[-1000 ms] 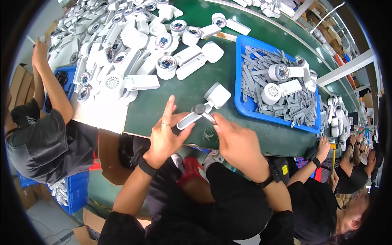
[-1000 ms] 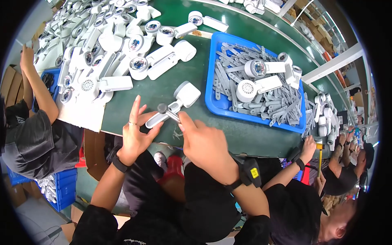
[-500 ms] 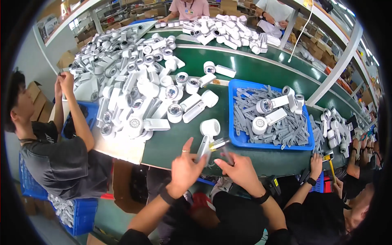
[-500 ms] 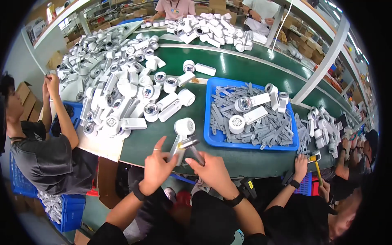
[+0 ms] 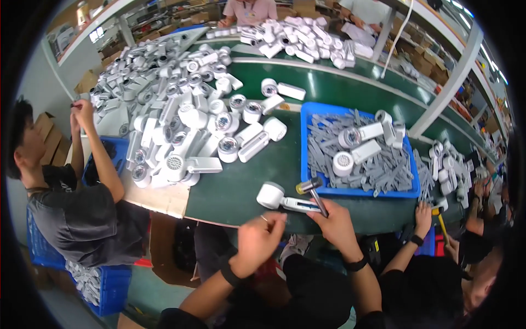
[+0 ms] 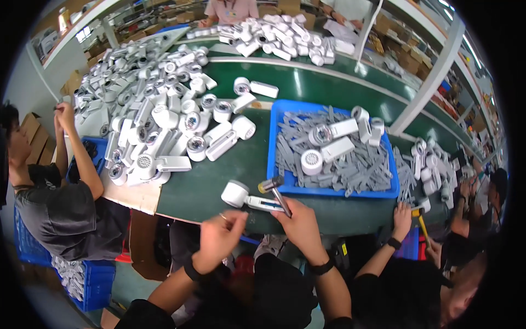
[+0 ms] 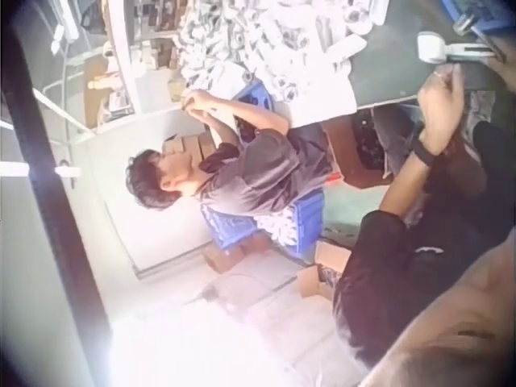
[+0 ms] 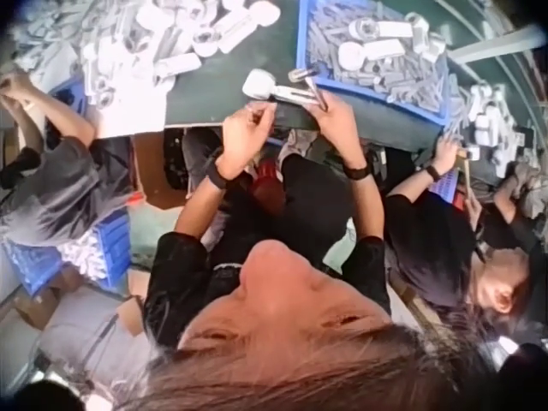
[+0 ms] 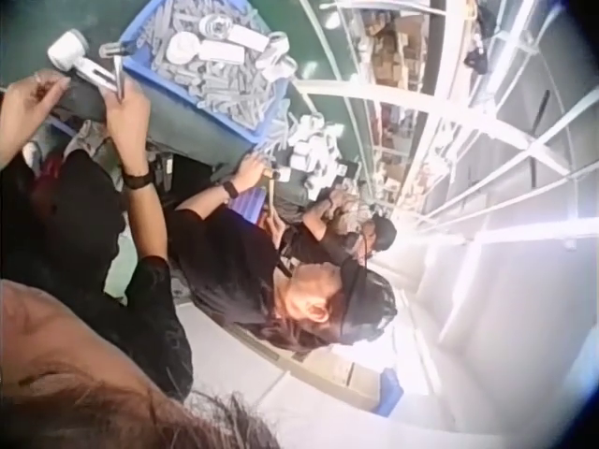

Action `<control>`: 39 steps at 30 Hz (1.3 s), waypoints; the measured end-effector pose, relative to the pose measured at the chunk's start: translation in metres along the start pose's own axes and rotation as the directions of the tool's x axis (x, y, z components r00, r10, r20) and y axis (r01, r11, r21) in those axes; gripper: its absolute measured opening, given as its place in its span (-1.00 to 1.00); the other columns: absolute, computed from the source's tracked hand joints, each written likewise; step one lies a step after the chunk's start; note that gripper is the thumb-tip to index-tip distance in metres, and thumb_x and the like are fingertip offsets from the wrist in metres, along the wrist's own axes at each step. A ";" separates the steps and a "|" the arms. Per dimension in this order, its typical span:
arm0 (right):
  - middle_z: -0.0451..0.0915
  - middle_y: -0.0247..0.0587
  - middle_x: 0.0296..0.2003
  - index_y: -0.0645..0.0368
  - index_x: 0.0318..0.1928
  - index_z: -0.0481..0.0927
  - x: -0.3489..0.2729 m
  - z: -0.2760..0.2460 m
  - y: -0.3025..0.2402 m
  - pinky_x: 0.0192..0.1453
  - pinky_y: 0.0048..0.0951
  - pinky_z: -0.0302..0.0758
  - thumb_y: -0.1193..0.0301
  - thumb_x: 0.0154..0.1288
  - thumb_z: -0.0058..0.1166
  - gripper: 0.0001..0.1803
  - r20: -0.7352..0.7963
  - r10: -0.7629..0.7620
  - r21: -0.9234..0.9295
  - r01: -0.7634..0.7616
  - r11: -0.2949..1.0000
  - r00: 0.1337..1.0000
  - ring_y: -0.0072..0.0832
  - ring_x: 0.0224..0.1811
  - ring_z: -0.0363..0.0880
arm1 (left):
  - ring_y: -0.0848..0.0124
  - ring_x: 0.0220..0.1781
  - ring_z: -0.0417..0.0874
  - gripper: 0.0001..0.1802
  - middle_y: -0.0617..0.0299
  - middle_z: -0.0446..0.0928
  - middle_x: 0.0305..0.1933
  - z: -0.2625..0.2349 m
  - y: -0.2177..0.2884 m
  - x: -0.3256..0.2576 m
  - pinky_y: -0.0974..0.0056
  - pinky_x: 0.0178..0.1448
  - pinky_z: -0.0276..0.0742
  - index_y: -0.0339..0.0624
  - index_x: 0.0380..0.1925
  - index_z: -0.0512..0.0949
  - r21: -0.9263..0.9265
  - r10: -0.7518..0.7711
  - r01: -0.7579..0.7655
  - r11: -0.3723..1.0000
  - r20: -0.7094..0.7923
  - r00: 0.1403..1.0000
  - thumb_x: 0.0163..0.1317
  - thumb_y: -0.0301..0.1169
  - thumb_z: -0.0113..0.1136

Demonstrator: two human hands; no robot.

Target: The person assembles handheld fans by fitting a grey plastic strip into each white fan handle and tapping it into place with a small mallet. They then set the assembled unit aside and repeat the process for several more fans.

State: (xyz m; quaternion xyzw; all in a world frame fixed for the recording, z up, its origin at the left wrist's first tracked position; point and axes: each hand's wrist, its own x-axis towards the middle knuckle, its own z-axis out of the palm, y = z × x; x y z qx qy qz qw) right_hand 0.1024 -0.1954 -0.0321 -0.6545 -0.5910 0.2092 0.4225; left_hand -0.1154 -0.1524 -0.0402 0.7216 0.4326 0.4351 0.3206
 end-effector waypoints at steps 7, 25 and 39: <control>0.73 -0.22 -0.31 0.22 0.18 0.70 0.004 -0.003 -0.012 -0.49 -0.48 0.47 0.36 0.41 0.36 -0.61 0.006 0.052 0.085 -0.052 0.995 0.999 -0.60 -0.58 0.55 | -0.15 0.64 0.17 -0.07 -0.01 0.24 0.63 -0.021 -0.016 0.063 -0.17 0.62 0.17 -0.02 0.38 0.54 0.343 0.298 -0.382 0.858 0.272 0.915 -0.08 -0.23 0.71; 0.53 -0.20 -0.69 0.30 -0.08 0.57 -0.017 -0.053 0.062 -0.71 -0.56 0.27 0.31 0.68 0.02 -0.73 0.001 0.373 0.687 -0.272 0.674 0.928 -0.56 -0.82 0.38 | -0.02 0.26 0.65 -0.69 -0.02 0.70 0.13 0.059 -0.003 0.235 0.04 0.33 0.61 -0.25 -0.01 0.74 0.178 0.433 -0.625 0.760 0.578 0.692 0.22 -0.53 0.38; 0.54 -0.25 -0.68 0.32 -0.08 0.61 -0.016 -0.054 0.057 -0.71 -0.58 0.29 0.33 0.65 0.07 -0.74 0.032 0.398 0.673 -0.314 0.670 0.917 -0.59 -0.81 0.40 | 0.07 0.26 0.59 -0.77 0.10 0.65 0.16 0.114 0.009 0.242 0.04 0.32 0.54 -0.17 -0.16 0.79 -0.037 0.473 -0.739 0.672 0.790 0.391 0.14 -0.49 0.44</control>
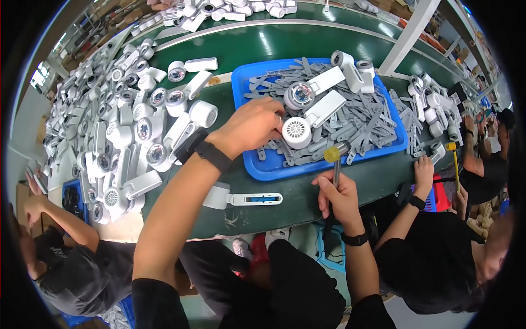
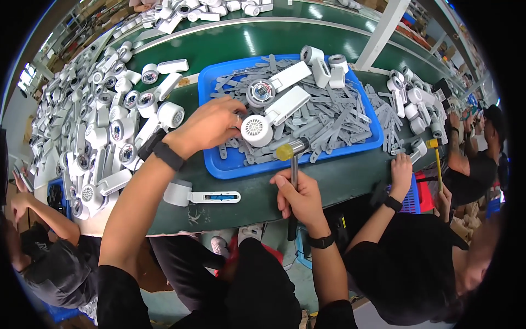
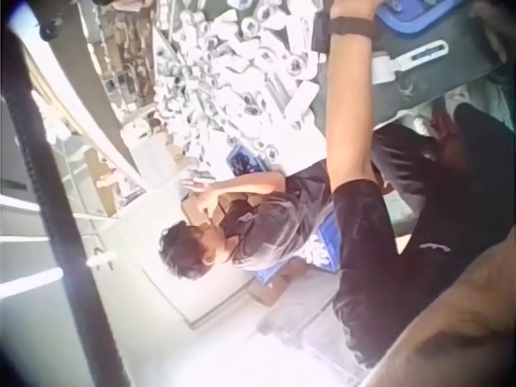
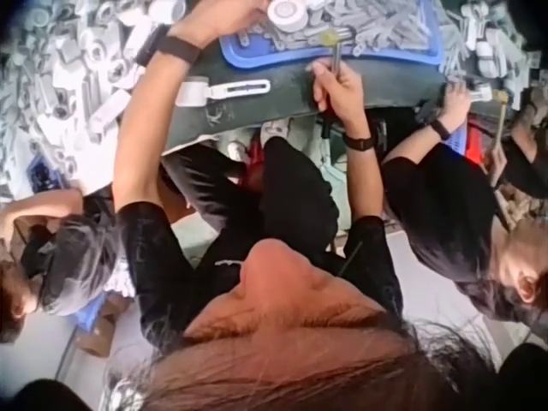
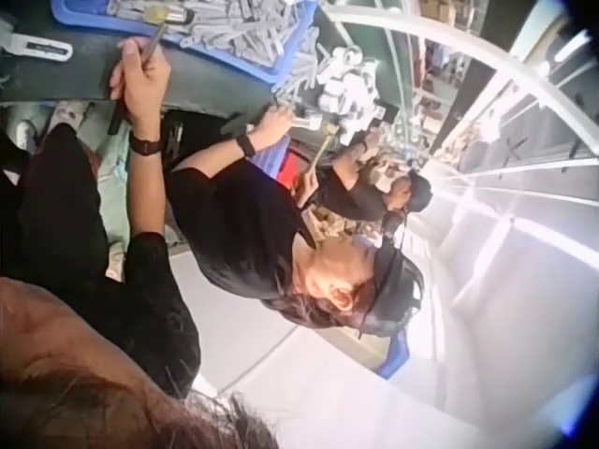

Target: The person assembles handheld fans by fitting a grey plastic strip into each white fan handle and tapping it into place with a small mallet. They then set the assembled unit aside and repeat the process for several more fans.

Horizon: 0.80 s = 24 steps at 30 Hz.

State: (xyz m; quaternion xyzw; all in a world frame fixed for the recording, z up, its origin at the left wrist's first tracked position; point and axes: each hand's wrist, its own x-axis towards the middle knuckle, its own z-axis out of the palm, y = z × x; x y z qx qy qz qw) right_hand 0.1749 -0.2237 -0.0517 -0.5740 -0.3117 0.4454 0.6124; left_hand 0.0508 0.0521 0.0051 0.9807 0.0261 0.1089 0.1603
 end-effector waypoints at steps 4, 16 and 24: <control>0.55 -0.25 -0.66 0.31 -0.08 0.61 0.002 0.001 0.000 -0.71 -0.57 0.28 0.33 0.65 0.07 -0.75 0.011 -0.004 0.010 0.004 1.000 1.000 -0.59 -0.81 0.40 | 0.14 0.19 0.62 -0.77 0.19 0.69 0.09 -0.019 0.003 -0.011 0.05 0.28 0.56 -0.11 -0.20 0.77 0.283 0.135 -0.114 0.952 -0.058 0.989 0.12 -0.55 0.32; 0.68 -0.19 -0.47 0.37 0.17 0.63 -0.008 0.007 -0.007 -0.70 -0.62 0.20 0.26 0.71 -0.04 -0.60 0.007 0.031 -0.079 -0.030 0.996 0.999 -0.67 -0.81 0.34 | 0.44 0.05 0.63 -0.66 0.15 0.64 0.06 0.008 0.145 -0.120 0.29 0.25 0.55 -0.27 0.32 0.38 -0.945 -0.632 0.059 0.320 -0.167 0.757 0.63 -0.44 0.06; 0.75 -0.23 -0.29 0.33 0.10 0.70 -0.053 0.063 -0.037 -0.70 -0.64 0.21 0.39 0.55 0.25 -0.72 0.051 0.103 -0.022 -0.102 0.995 0.993 -0.76 -0.74 0.37 | 0.43 0.11 0.62 -0.71 0.07 0.60 0.19 0.075 0.198 -0.112 0.25 0.23 0.59 -0.27 0.29 0.34 -0.978 -0.703 -0.184 0.099 -0.200 0.682 0.66 -0.50 -0.04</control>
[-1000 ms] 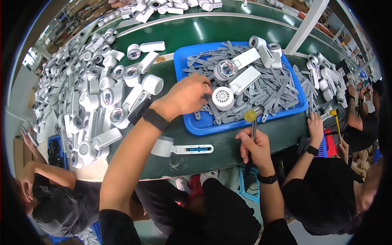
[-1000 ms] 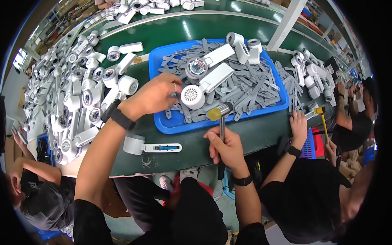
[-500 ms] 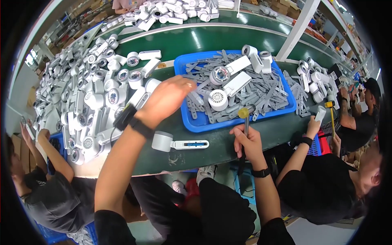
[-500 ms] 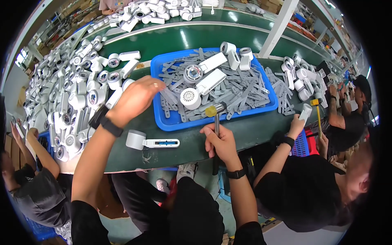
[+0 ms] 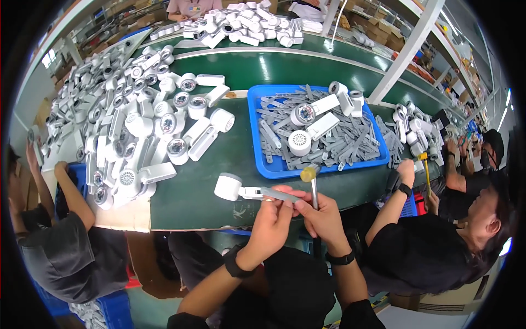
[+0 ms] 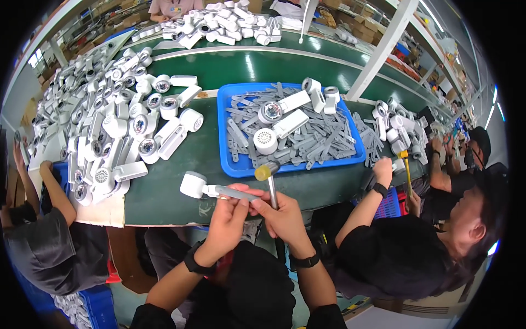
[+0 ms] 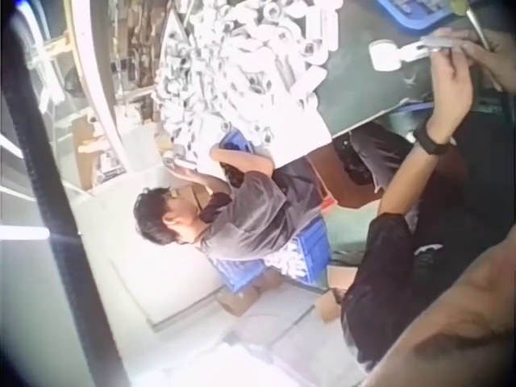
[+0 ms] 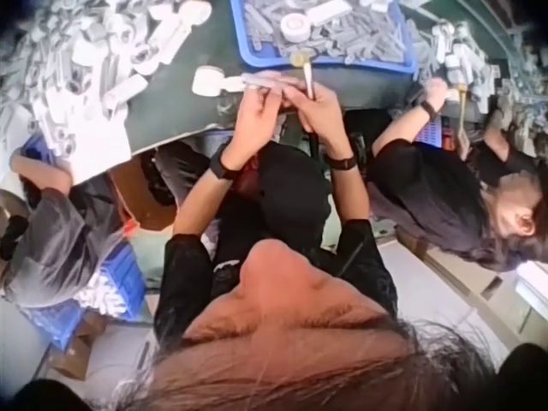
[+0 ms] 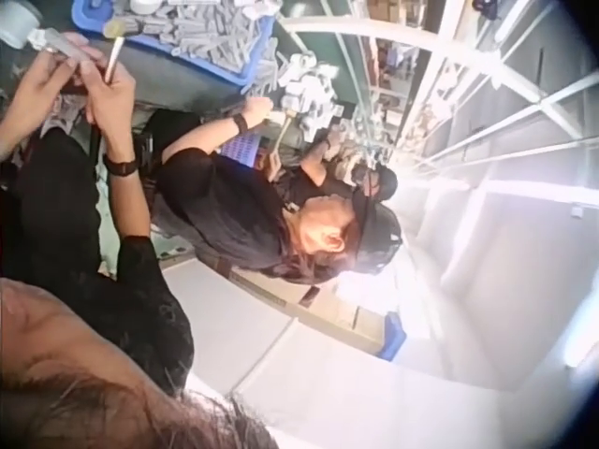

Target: The person assembles handheld fans by fitting a grey plastic strip into each white fan handle and tapping it into place with a small mallet. They then set the assembled unit aside and repeat the process for several more fans.

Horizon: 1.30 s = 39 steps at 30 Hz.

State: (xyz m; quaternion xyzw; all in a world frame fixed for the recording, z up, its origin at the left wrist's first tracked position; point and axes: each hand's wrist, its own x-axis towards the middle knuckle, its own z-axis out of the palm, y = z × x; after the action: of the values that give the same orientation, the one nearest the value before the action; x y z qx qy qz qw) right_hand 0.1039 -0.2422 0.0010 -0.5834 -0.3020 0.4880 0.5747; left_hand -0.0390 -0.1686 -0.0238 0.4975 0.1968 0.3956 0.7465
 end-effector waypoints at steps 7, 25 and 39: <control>0.71 -0.36 -0.39 0.30 -0.04 0.69 -0.008 0.000 -0.005 -0.68 -0.63 0.21 0.40 0.53 0.28 -0.80 -0.042 -0.092 -0.145 0.085 0.986 0.995 -0.77 -0.72 0.37 | 0.39 0.04 0.66 -0.75 0.07 0.61 0.24 -0.008 0.001 -0.006 0.27 0.16 0.59 -0.30 0.16 0.55 0.160 0.093 -0.103 0.982 0.066 0.993 0.60 -0.44 0.13; 0.64 -0.44 -0.49 0.19 0.05 0.78 0.052 0.023 -0.009 -0.37 -0.56 0.38 0.45 0.50 0.21 -0.79 0.102 0.024 -0.450 0.025 0.892 0.994 -0.75 -0.42 0.53 | 0.05 0.40 0.58 -0.50 0.15 0.68 0.18 -0.118 0.047 0.030 -0.01 0.44 0.51 -0.20 0.03 0.72 0.884 0.314 -0.420 0.205 0.347 0.884 0.05 -0.35 0.61; 0.55 -0.52 -0.55 0.15 0.07 0.78 0.066 0.023 -0.025 -0.50 -0.59 0.19 0.41 0.52 0.24 -0.78 0.134 0.175 -0.546 -0.075 0.835 0.975 -0.80 -0.58 0.32 | 0.24 0.24 0.68 -0.68 0.27 0.75 -0.05 -0.119 0.042 0.036 -0.04 0.42 0.54 -0.19 -0.19 0.72 0.831 0.330 -0.555 -0.030 0.532 0.780 0.13 -0.27 0.54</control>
State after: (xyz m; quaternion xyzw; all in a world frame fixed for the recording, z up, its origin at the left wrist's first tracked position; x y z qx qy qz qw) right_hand 0.1105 -0.1690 0.0131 -0.6933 -0.4379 0.4706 0.3257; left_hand -0.1157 -0.0624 -0.0331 0.9208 0.1654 0.3423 0.0869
